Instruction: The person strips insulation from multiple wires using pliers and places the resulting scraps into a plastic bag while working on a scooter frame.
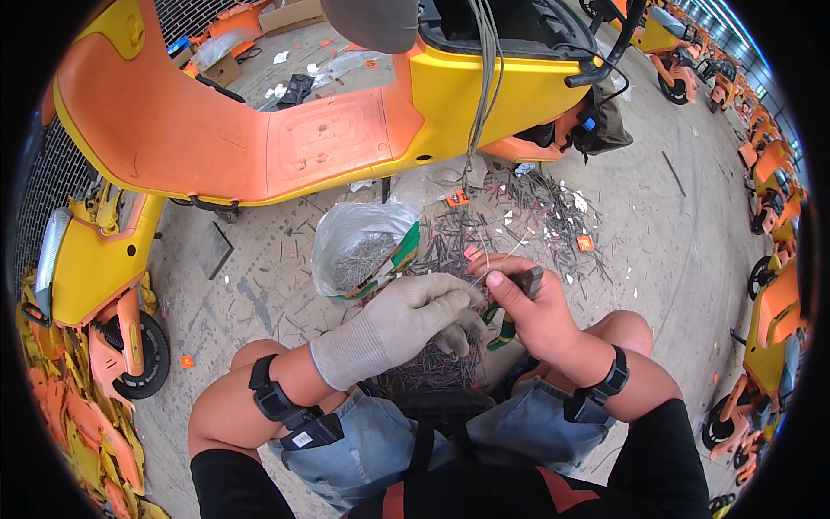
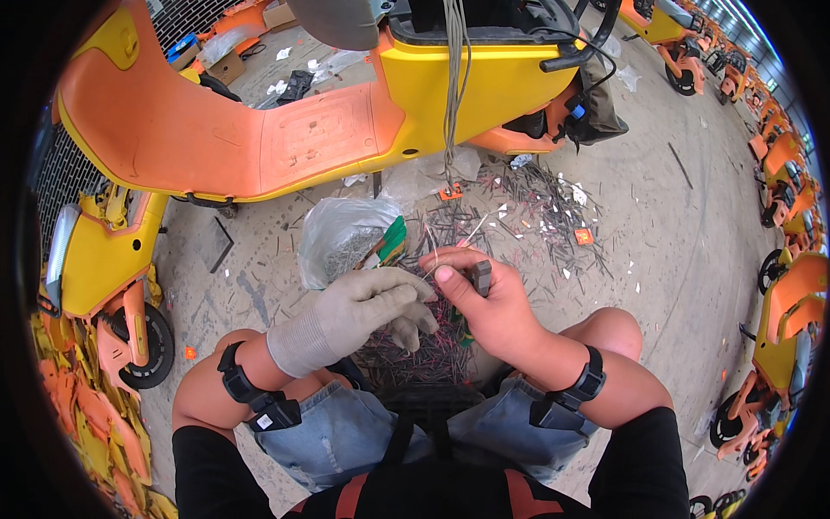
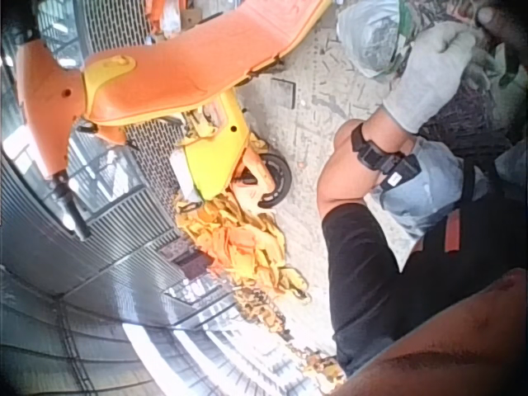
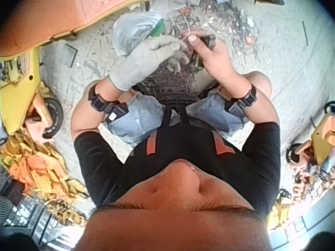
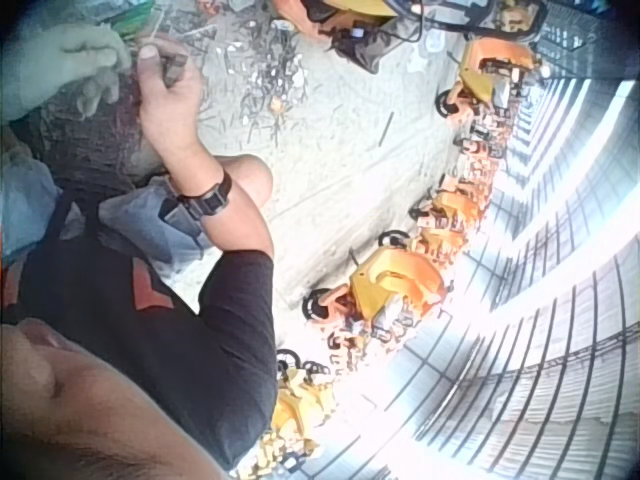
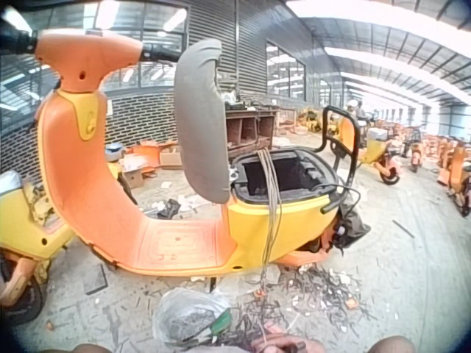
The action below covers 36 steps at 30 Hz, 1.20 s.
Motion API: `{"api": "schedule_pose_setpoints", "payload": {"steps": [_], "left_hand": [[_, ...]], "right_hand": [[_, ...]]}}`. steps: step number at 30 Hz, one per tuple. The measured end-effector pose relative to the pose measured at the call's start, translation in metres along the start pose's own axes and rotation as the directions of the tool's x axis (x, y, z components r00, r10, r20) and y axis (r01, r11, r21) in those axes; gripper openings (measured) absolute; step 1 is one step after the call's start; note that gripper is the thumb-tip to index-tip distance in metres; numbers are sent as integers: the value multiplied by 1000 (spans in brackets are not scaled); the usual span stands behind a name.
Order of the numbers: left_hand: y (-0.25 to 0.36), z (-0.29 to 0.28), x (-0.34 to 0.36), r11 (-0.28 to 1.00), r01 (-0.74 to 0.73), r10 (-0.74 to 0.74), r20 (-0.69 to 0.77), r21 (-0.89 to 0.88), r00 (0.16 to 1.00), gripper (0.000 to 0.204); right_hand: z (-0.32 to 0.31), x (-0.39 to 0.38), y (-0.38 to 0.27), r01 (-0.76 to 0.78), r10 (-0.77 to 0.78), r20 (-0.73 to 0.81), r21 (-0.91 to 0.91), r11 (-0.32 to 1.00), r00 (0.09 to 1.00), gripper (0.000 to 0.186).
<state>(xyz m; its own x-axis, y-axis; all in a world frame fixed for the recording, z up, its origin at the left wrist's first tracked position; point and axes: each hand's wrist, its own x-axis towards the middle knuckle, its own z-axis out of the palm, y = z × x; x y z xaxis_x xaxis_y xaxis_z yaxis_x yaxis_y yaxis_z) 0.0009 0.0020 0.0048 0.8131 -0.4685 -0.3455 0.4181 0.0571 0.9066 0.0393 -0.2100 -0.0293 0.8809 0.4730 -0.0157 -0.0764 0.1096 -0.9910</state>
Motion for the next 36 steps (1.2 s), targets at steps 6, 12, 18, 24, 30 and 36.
{"api": "schedule_pose_setpoints", "payload": {"steps": [6, 12, 18, 24, 30, 36], "left_hand": [[3, 1, 0, 999, -2, 3, -11, 33, 1000, 32], [5, 2, 0, 995, 38, -35, -32, 93, 999, 30], [4, 6, 1, 990, 21, -16, -32, 138, 999, 28], [-6, 3, 2, 993, 2, -2, -5, 121, 1000, 25], [9, 5, 0, 921, 102, -51, -142, 376, 988, 25], [10, 11, 1, 985, 91, -78, -90, 149, 993, 24]], "right_hand": [[-3, 0, -2, -30, 31, 12, -50, 998, 999, 20], [-2, 1, 0, -56, 57, -9, 95, 994, 998, 20], [-4, 2, 4, 59, -59, 4, -46, 997, 998, 15], [0, 1, 1, 55, -55, -7, -42, 998, 998, 15], [-4, 0, 4, 80, -73, 54, -137, 987, 996, 17], [-3, 2, 3, 48, -46, 30, -69, 996, 999, 17]]}}
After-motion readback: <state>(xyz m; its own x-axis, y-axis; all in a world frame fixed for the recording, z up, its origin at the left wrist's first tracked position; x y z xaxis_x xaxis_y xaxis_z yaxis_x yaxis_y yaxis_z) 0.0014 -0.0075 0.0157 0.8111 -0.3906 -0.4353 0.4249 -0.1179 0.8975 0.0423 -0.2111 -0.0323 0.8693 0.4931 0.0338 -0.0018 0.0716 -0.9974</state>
